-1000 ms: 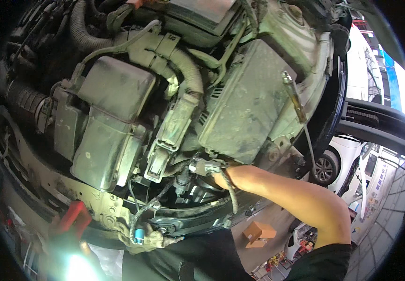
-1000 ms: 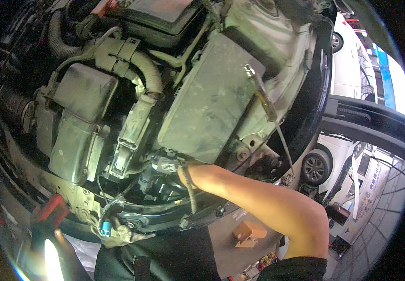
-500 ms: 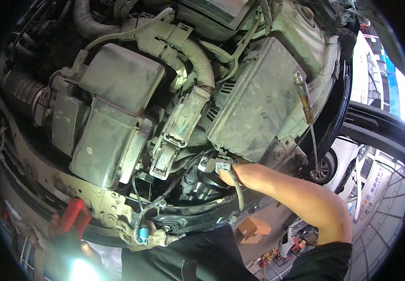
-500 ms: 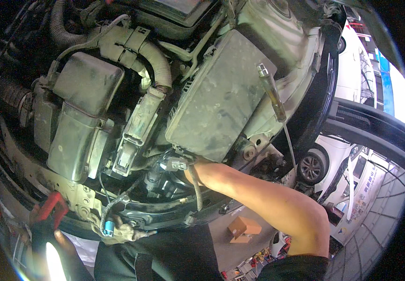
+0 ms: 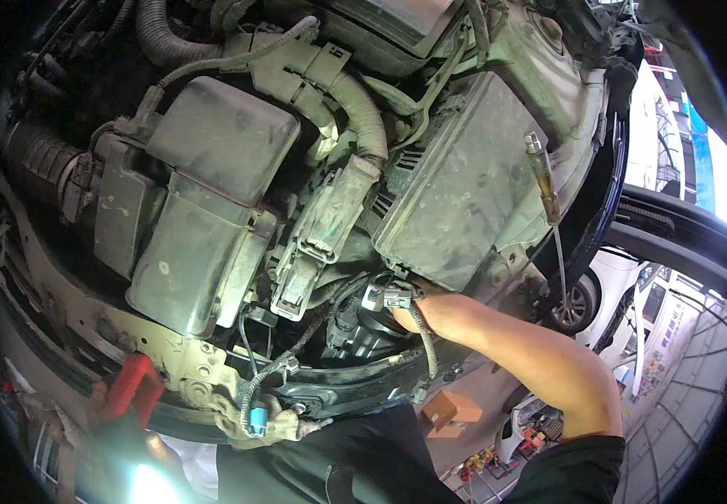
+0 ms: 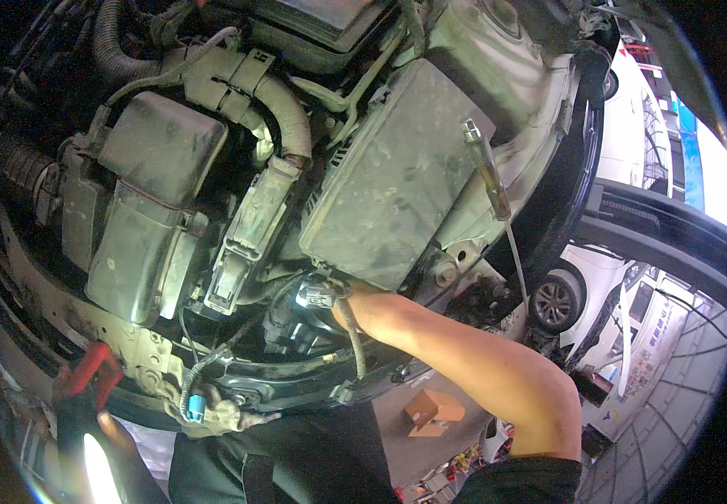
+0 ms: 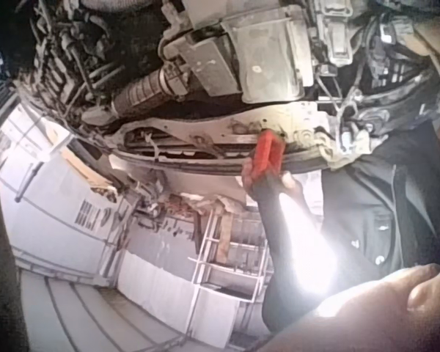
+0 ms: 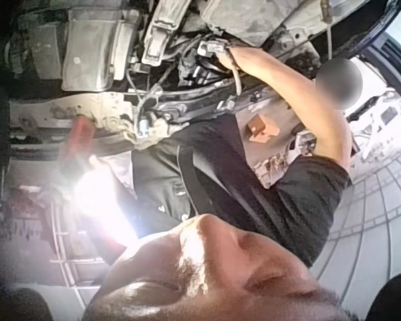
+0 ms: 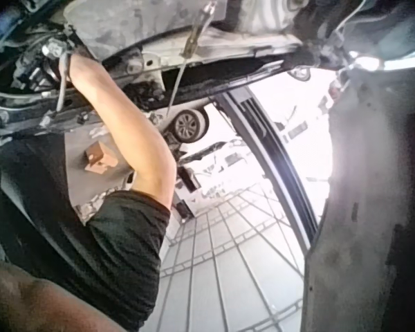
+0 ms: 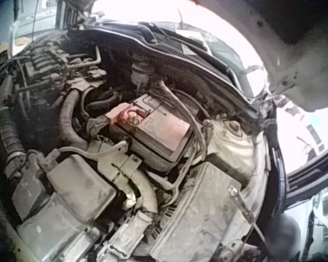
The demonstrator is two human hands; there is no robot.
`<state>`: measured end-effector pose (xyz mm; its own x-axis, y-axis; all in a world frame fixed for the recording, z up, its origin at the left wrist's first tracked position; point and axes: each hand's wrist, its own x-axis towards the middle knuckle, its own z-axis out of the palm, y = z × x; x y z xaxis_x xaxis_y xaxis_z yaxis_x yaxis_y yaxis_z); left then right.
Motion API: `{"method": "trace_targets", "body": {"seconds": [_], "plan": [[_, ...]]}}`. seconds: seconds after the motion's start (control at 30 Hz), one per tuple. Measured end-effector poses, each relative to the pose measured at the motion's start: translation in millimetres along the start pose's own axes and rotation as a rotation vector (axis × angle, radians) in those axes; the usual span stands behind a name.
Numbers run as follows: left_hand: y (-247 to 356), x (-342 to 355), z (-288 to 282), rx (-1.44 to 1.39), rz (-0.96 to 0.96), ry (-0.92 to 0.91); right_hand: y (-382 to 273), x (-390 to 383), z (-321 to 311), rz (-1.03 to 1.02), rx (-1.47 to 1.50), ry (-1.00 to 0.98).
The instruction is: The person works under the hood of a car, using a work light to illuminate the engine bay. They manipulate wires and connectors with both hands, occasionally using a wrench to tighten or loosen components. The task involves careful handling of engine parts and electrical connections.
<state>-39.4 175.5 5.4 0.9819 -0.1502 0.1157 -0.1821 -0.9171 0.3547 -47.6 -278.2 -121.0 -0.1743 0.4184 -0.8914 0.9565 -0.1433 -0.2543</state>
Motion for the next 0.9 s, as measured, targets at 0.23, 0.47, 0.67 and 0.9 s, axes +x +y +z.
{"method": "trace_targets", "body": {"seconds": [0.23, 0.47, 0.67, 0.9], "plan": [[0.2, -5.7, 1.6, -0.049, -0.072, -0.023, 4.4, -7.7, -9.9, -0.181, -0.542, -0.082], [-1.5, -7.3, 3.7, -0.087, -0.114, -0.018, -6.9, 0.8, 10.9, -0.097, -0.518, 0.036], [2.1, -8.4, 4.0, -0.152, -0.177, -0.043, -25.4, 27.3, 44.6, 0.1, -0.608, 0.311], [-8.2, -7.6, -1.3, 0.01, -0.02, -0.059, 2.0, -18.9, -8.3, -0.178, -0.552, -0.017]]}}
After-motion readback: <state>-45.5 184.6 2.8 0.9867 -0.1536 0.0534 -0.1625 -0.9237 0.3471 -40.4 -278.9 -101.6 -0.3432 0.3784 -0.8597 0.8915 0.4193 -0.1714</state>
